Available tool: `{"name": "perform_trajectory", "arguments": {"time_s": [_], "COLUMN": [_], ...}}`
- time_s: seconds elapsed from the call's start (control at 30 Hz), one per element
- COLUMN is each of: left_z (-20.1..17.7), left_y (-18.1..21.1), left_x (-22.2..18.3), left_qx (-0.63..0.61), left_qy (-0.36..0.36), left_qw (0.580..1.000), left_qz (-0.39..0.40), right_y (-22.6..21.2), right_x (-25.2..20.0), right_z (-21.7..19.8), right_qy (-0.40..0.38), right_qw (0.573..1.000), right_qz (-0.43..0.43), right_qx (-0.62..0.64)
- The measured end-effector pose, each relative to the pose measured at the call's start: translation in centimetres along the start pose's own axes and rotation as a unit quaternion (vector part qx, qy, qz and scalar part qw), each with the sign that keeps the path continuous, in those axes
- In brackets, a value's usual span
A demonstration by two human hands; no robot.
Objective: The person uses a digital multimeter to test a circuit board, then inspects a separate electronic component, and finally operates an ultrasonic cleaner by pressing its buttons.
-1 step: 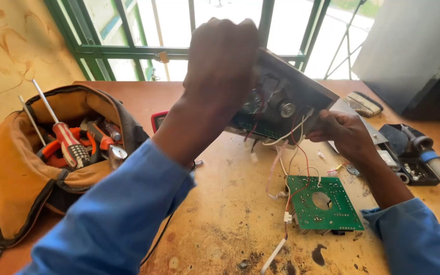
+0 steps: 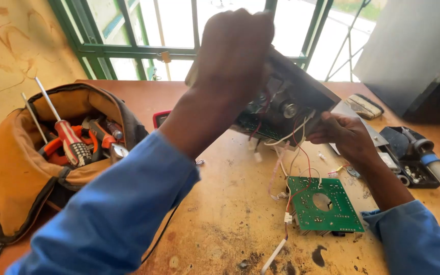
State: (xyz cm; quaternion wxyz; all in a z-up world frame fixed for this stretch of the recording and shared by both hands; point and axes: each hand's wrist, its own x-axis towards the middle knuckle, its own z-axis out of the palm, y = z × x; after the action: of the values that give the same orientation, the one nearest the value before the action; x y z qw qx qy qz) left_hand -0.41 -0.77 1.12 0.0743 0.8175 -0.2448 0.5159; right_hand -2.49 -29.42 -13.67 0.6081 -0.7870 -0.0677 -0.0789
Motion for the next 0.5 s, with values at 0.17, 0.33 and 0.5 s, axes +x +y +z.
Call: {"name": "perform_trajectory", "arguments": {"time_s": [0.17,0.33,0.5], "left_z": [2.5,13.1,24.5], "left_y": [3.5,6.9,10.0], "left_x": [5.2,12.7,18.3], "left_qx": [-0.079,-0.228,-0.023], "left_qy": [0.104,0.225,0.129], "left_qw": [0.985,0.936,0.96], "left_qz": [0.112,0.143,0.248], "right_y": [3.7,8.4,10.7], "right_x": [1.3,3.7,4.8], "right_z": [-1.5,-3.7,-4.3], "right_qy": [-0.02,-0.012,0.053], "right_qw": [0.994,0.983,0.98], "right_qz": [-0.016,0.013,0.091], "right_qx": [0.107,0.184,0.169]}}
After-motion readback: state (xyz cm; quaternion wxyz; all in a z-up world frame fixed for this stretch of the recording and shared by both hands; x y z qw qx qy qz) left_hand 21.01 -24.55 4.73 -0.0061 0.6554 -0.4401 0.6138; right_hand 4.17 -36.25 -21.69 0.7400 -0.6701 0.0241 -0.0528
